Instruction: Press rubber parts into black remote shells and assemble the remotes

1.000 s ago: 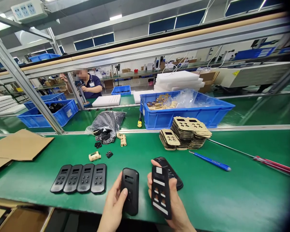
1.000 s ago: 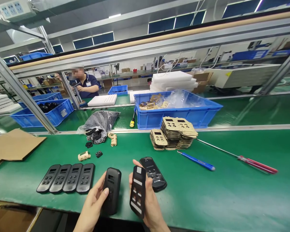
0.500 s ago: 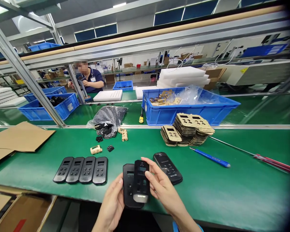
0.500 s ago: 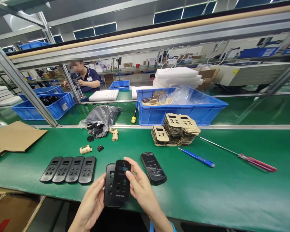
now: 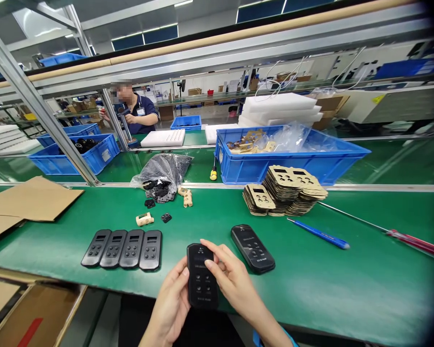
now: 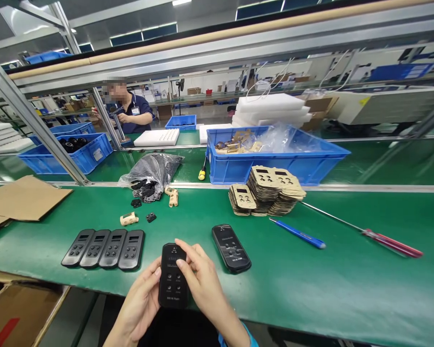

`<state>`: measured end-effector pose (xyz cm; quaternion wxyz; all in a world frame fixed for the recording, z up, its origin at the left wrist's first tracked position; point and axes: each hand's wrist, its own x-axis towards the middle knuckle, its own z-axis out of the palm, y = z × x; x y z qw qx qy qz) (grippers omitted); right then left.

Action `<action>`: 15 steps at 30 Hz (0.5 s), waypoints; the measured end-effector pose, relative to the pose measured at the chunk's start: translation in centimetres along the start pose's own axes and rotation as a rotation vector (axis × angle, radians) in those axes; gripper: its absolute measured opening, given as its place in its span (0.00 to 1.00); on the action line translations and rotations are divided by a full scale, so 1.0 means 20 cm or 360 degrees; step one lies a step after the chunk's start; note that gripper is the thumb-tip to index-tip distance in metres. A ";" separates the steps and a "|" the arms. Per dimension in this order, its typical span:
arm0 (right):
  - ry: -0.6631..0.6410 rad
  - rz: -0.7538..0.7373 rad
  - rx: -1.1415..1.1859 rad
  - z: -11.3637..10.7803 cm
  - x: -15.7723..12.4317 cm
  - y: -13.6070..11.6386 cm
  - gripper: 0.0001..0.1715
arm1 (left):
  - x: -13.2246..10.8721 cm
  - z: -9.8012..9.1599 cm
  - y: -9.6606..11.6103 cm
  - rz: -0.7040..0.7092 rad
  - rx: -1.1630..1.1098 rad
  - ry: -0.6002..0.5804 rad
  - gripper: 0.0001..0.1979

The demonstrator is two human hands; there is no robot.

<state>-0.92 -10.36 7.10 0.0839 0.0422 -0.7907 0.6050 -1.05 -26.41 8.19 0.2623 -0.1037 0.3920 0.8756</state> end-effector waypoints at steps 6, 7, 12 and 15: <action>0.0034 0.0007 -0.0068 0.01 -0.01 0.00 0.22 | 0.00 -0.01 -0.02 0.0022 -0.0026 0.0086 0.23; 0.0033 0.0015 -0.0073 0.01 -0.01 0.00 0.22 | 0.00 -0.01 -0.02 0.0028 -0.0017 0.0092 0.23; 0.0024 0.0049 -0.0083 0.02 -0.01 0.01 0.23 | 0.00 -0.01 -0.04 0.0130 0.0153 0.0085 0.26; 0.0052 0.0092 -0.0064 0.03 -0.01 0.02 0.26 | 0.00 -0.02 -0.04 0.0208 0.0294 0.0064 0.26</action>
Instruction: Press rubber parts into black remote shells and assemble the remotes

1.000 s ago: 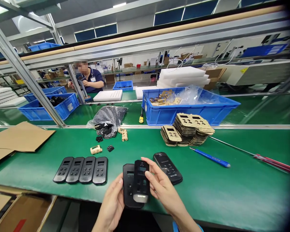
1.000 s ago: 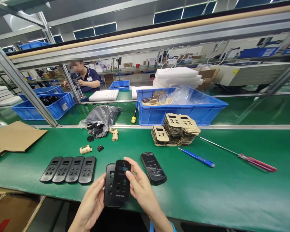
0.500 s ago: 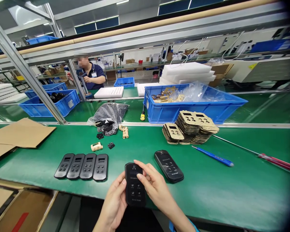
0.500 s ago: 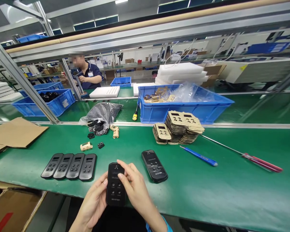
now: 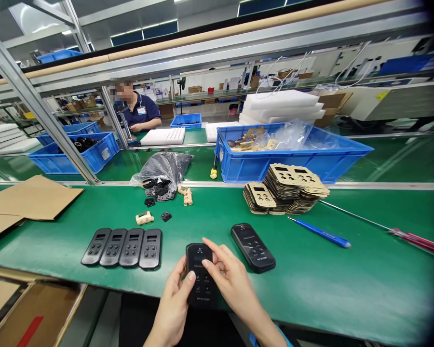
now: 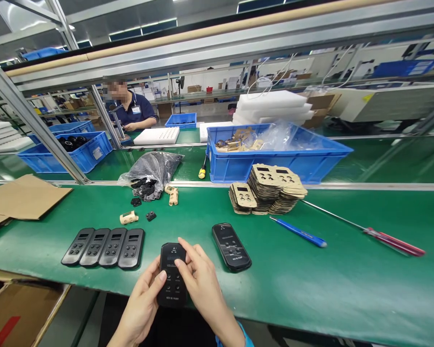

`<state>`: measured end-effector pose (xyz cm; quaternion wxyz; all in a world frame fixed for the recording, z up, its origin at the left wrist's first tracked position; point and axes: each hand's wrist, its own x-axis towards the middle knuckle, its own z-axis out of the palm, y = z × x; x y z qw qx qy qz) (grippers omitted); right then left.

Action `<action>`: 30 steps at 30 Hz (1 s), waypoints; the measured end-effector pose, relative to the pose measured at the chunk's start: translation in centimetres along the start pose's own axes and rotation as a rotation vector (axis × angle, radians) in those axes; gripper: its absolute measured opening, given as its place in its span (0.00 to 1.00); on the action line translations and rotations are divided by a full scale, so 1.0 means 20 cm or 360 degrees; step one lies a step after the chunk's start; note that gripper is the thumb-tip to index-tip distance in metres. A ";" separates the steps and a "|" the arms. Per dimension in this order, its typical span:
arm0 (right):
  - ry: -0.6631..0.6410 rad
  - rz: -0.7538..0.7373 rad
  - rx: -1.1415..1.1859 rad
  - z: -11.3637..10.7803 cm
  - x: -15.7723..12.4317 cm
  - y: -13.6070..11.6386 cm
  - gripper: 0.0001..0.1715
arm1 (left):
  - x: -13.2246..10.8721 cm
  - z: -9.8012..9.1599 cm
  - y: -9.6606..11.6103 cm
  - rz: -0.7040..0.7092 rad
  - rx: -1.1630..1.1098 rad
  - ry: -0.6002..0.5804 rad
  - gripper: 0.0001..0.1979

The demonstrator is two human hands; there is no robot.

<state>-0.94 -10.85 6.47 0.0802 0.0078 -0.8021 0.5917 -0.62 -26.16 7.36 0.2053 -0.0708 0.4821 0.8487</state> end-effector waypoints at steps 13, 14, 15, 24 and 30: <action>-0.0109 0.0163 0.0120 0.02 0.00 -0.01 0.23 | -0.01 -0.02 -0.02 -0.0185 0.0151 -0.0045 0.41; -0.0087 0.0160 0.0077 0.02 0.00 -0.02 0.23 | -0.01 -0.02 -0.03 -0.0165 0.0200 -0.0056 0.41; -0.0062 0.0151 0.0031 0.02 -0.01 -0.02 0.24 | -0.01 -0.01 -0.03 -0.0127 0.0258 -0.0057 0.41; -0.0019 0.0185 0.0115 0.03 -0.01 0.01 0.24 | 0.01 0.03 -0.06 -0.0015 0.0358 -0.0111 0.47; 0.0078 0.0079 0.0034 0.03 -0.03 0.03 0.21 | -0.01 0.04 -0.07 0.0173 0.0571 -0.0243 0.49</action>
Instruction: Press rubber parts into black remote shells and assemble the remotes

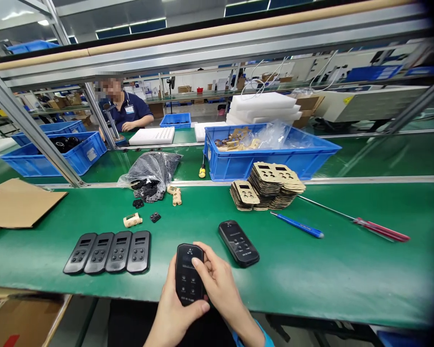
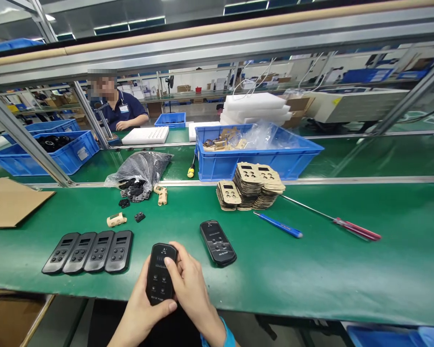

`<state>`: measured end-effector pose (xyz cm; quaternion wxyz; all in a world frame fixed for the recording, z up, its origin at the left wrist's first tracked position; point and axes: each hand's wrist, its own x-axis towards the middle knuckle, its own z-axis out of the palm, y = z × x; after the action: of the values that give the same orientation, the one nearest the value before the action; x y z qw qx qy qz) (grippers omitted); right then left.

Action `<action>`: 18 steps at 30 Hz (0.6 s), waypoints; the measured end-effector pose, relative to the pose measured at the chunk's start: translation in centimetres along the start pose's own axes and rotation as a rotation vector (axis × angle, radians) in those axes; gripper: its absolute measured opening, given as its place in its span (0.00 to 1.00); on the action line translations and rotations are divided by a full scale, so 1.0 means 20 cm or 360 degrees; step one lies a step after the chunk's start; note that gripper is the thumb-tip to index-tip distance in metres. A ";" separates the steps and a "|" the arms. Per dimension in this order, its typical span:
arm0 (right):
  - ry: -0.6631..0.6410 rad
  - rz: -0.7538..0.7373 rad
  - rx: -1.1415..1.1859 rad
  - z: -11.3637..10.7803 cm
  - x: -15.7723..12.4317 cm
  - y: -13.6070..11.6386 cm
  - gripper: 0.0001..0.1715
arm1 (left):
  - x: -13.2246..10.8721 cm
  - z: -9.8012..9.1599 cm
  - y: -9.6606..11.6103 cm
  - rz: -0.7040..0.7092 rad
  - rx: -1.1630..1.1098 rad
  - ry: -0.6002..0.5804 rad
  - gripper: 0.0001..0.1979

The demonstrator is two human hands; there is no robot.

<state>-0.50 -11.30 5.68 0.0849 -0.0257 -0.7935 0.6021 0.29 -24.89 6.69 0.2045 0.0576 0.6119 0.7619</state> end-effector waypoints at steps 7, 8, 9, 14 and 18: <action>-0.0017 -0.0009 0.0149 -0.01 -0.01 0.02 0.21 | -0.02 0.02 -0.06 -0.0114 -0.0325 0.0010 0.52; 0.0010 -0.0037 0.0109 -0.01 -0.01 0.02 0.21 | -0.02 0.02 -0.08 -0.0127 -0.0354 0.0048 0.53; 0.0045 -0.0081 0.0052 -0.01 -0.01 0.02 0.21 | -0.01 0.03 -0.09 -0.0129 -0.0382 0.0099 0.54; 0.0087 -0.0246 -0.0144 -0.02 0.02 0.00 0.21 | 0.03 0.02 -0.17 0.0018 -0.0256 0.0400 0.47; -0.0064 -0.0310 -0.0210 -0.07 0.06 -0.07 0.22 | 0.08 0.01 -0.23 0.0032 -0.0236 0.0352 0.45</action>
<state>-1.26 -10.11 7.46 0.1252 0.0580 -0.8316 0.5380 0.08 -23.33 2.18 0.1319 -0.0358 0.5720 0.8088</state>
